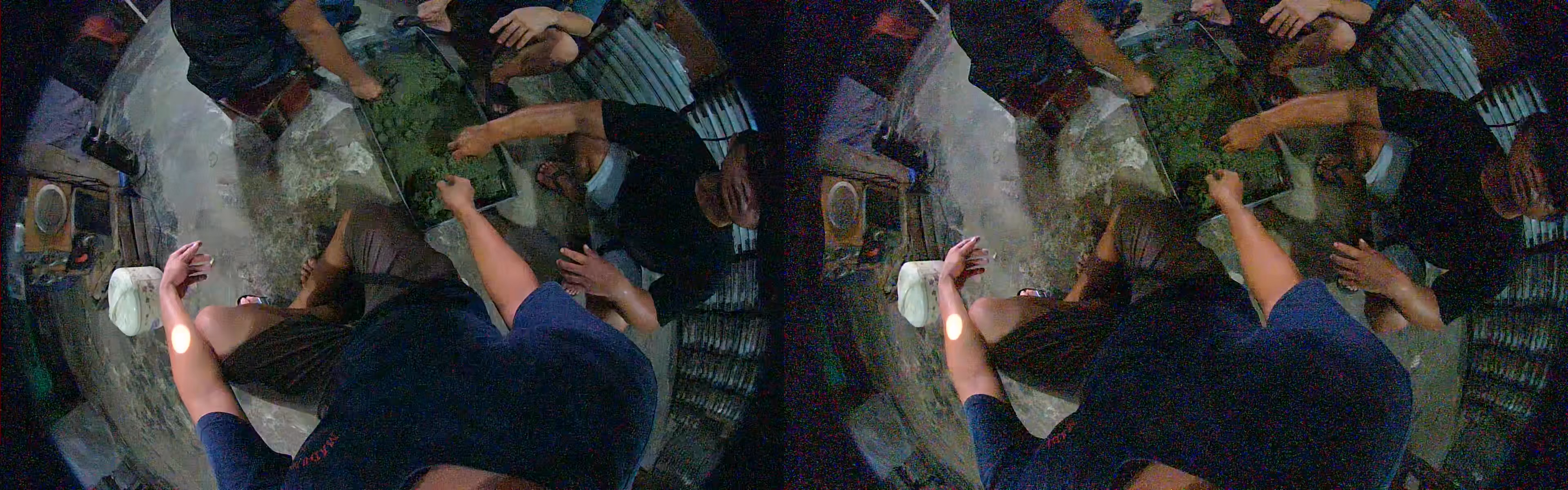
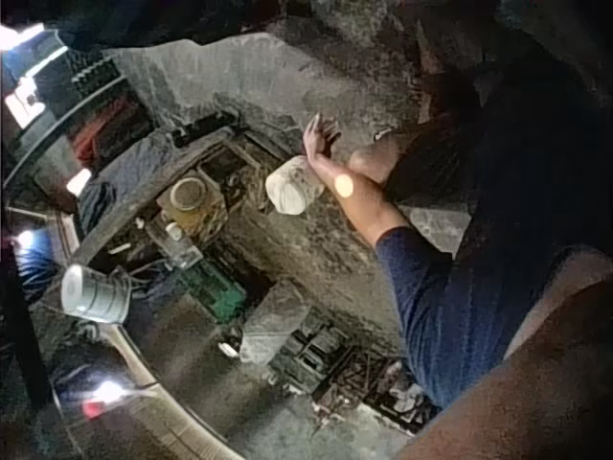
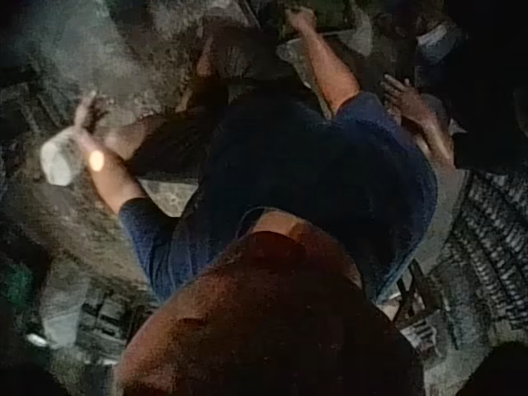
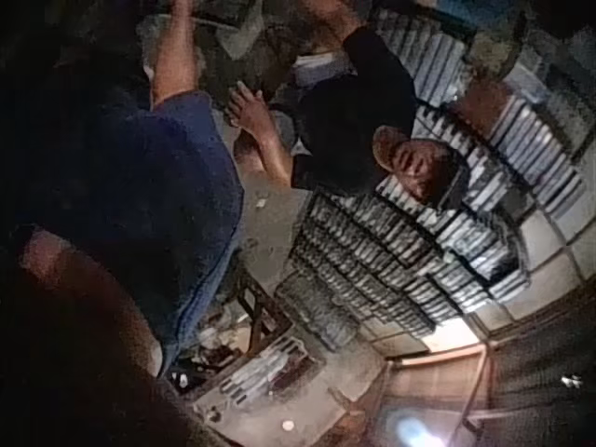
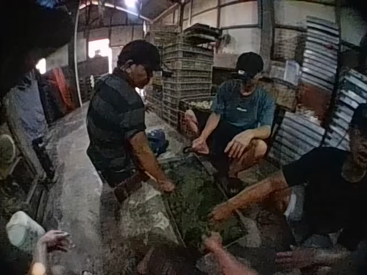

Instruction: The recorder and several other people are sitting around a large metal tray on the floor, using their hands to mix or process a large quantity of green dough-like substance.

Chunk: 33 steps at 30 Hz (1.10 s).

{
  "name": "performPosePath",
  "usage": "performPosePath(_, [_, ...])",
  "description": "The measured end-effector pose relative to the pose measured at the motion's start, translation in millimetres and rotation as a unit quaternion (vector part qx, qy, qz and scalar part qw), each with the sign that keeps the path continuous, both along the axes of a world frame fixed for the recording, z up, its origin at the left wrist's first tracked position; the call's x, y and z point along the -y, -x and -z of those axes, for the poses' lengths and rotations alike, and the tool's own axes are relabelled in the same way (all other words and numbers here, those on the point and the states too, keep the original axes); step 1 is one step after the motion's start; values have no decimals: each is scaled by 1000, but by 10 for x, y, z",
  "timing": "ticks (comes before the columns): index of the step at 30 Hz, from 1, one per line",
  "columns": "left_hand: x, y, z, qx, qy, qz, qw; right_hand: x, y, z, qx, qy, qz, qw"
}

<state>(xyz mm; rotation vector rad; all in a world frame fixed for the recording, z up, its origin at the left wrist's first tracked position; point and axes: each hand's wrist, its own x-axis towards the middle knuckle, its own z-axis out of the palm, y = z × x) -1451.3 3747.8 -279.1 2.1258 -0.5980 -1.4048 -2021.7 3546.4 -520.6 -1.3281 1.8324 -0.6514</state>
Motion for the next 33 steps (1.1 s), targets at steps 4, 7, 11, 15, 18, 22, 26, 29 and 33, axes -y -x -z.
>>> performPosePath(4, [-218, -97, -79, 10, -9, -20, 1000, -134, -274, -252, 61, -53, 68, 994])
performPosePath(7, [-189, -60, -107, -6, -9, -28, 1000, -93, -256, -308, 97, -42, 71, 992])
performPosePath(11, [-106, -9, -95, 0, -5, -19, 1000, 52, -143, -291, -12, -44, 145, 988])
performPosePath(15, [-145, 5, -126, 16, 7, -23, 1000, -110, -338, -503, -13, 13, 142, 990])
performPosePath(18, [-65, 81, -160, 15, 22, -23, 999, -147, -234, -645, 34, -13, 54, 998])
performPosePath(22, [-67, 182, -239, 39, 23, 3, 999, -349, -371, -1007, 294, -59, 82, 950])
performPosePath(26, [51, 325, -320, 40, 41, 34, 998, -331, -235, -1088, 266, -57, 159, 949])
performPosePath(29, [-7, 220, -256, 2, 57, 38, 998, -397, -250, -1045, 247, -62, 119, 960])
performPosePath(33, [-135, 211, -214, 19, 54, 47, 997, -434, -303, -1108, 249, -63, 137, 957])
